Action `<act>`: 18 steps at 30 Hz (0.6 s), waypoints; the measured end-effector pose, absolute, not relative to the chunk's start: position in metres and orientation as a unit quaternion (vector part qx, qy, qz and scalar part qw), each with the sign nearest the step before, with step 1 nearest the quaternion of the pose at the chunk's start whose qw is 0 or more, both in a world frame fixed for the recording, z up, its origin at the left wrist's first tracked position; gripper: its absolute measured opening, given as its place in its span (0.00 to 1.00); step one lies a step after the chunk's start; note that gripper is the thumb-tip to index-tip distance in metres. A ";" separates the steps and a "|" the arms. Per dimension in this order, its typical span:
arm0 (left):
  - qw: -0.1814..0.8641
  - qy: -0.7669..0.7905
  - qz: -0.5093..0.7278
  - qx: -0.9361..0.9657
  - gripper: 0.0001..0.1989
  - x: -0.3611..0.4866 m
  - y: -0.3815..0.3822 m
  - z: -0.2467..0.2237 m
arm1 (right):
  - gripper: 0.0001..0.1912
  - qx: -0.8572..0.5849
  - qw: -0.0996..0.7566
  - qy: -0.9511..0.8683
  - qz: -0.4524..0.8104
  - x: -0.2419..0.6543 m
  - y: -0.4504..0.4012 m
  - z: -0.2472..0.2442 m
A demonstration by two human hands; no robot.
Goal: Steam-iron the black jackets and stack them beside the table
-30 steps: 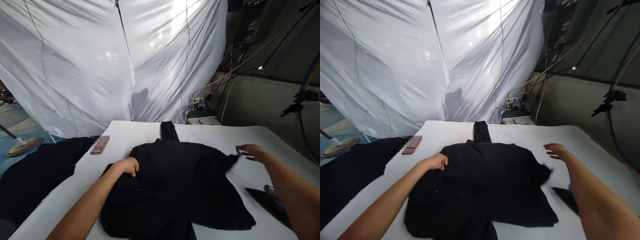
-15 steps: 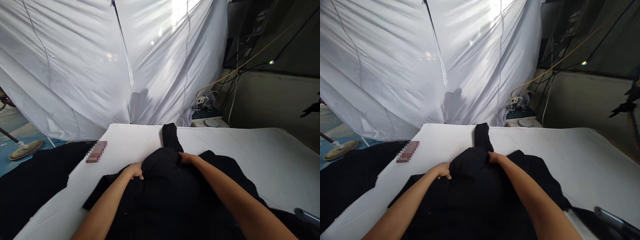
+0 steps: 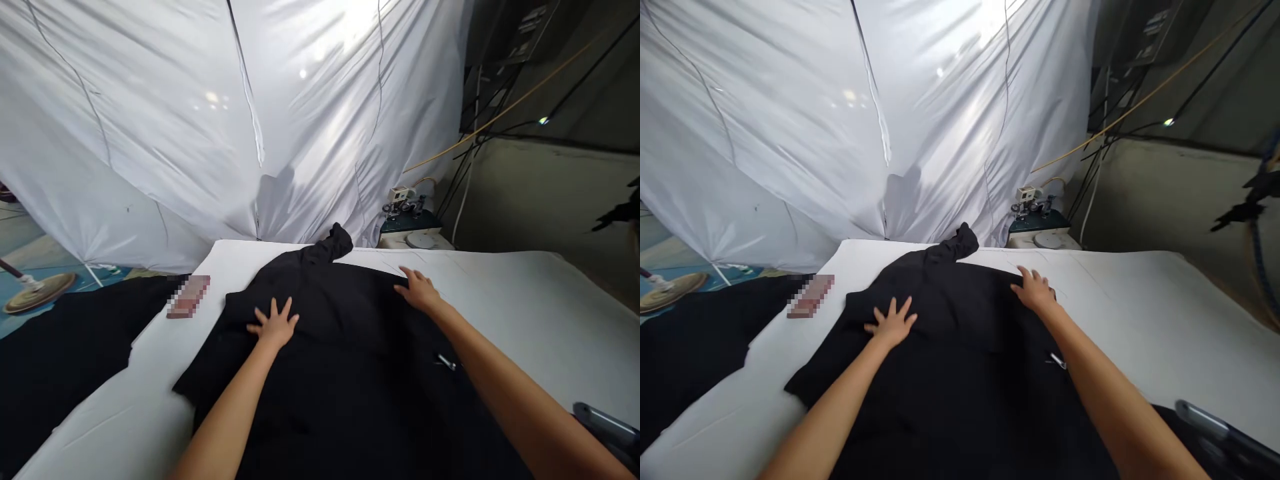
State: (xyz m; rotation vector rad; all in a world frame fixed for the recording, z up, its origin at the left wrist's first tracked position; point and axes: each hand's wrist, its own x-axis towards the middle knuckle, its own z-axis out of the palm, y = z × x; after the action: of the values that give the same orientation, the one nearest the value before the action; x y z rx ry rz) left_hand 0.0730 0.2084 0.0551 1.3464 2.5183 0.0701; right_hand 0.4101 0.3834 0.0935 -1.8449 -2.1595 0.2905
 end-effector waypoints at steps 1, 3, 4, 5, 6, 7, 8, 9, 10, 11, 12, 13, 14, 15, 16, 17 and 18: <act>0.175 0.868 0.011 0.464 0.27 0.076 0.198 0.040 | 0.35 -0.696 0.112 -0.697 0.133 0.430 0.371 0.081; 0.175 0.867 0.000 0.467 0.28 0.080 0.182 0.020 | 0.38 -0.755 0.093 -0.613 0.214 0.467 0.348 0.060; 0.168 0.871 -0.006 0.461 0.28 0.082 0.178 0.016 | 0.36 -0.763 0.099 -0.585 0.255 0.482 0.338 0.053; 0.161 0.876 -0.013 0.454 0.28 0.086 0.176 0.016 | 0.32 -0.762 0.111 -0.568 0.290 0.494 0.330 0.048; 0.157 0.880 -0.017 0.448 0.29 0.090 0.176 0.017 | 0.27 -0.756 0.123 -0.559 0.317 0.502 0.324 0.045; 0.153 0.880 -0.015 0.449 0.29 0.096 0.177 0.019 | 0.22 -0.750 0.133 -0.556 0.334 0.505 0.320 0.044; 0.150 0.876 -0.007 0.458 0.29 0.103 0.178 0.020 | 0.19 -0.740 0.145 -0.558 0.346 0.505 0.318 0.044; 0.148 0.870 0.006 0.471 0.29 0.110 0.178 0.020 | 0.17 -0.727 0.158 -0.565 0.355 0.502 0.318 0.045; 0.147 0.863 0.017 0.483 0.28 0.117 0.177 0.017 | 0.16 -0.710 0.178 -0.576 0.365 0.496 0.320 0.046; 0.142 0.860 0.025 0.490 0.28 0.123 0.176 0.014 | 0.17 -0.687 0.203 -0.587 0.377 0.489 0.323 0.048; 0.133 0.860 0.030 0.492 0.27 0.128 0.173 0.008 | 0.19 -0.668 0.233 -0.590 0.389 0.482 0.327 0.049; 0.117 0.862 0.031 0.492 0.27 0.131 0.171 0.002 | 0.21 -0.659 0.262 -0.582 0.398 0.474 0.332 0.051; 0.098 0.864 0.032 0.492 0.26 0.133 0.168 -0.004 | 0.24 -0.661 0.286 -0.565 0.403 0.468 0.338 0.052; 0.080 0.864 0.032 0.496 0.26 0.134 0.167 -0.009 | 0.27 -0.675 0.301 -0.541 0.402 0.462 0.344 0.052; 0.068 0.863 0.032 0.500 0.26 0.134 0.166 -0.013 | 0.29 -0.692 0.308 -0.516 0.399 0.456 0.350 0.052; 0.061 0.860 0.031 0.505 0.26 0.134 0.166 -0.015 | 0.31 -0.708 0.308 -0.499 0.394 0.451 0.356 0.051; 0.058 0.858 0.030 0.510 0.26 0.133 0.168 -0.017 | 0.32 -0.717 0.304 -0.491 0.391 0.446 0.361 0.049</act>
State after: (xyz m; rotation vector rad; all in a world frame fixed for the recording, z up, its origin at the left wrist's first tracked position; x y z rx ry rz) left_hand 0.1325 0.1676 -0.0166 1.5463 2.5993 0.0917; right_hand 0.4464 0.3614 0.0494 -1.8997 -1.3003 1.0346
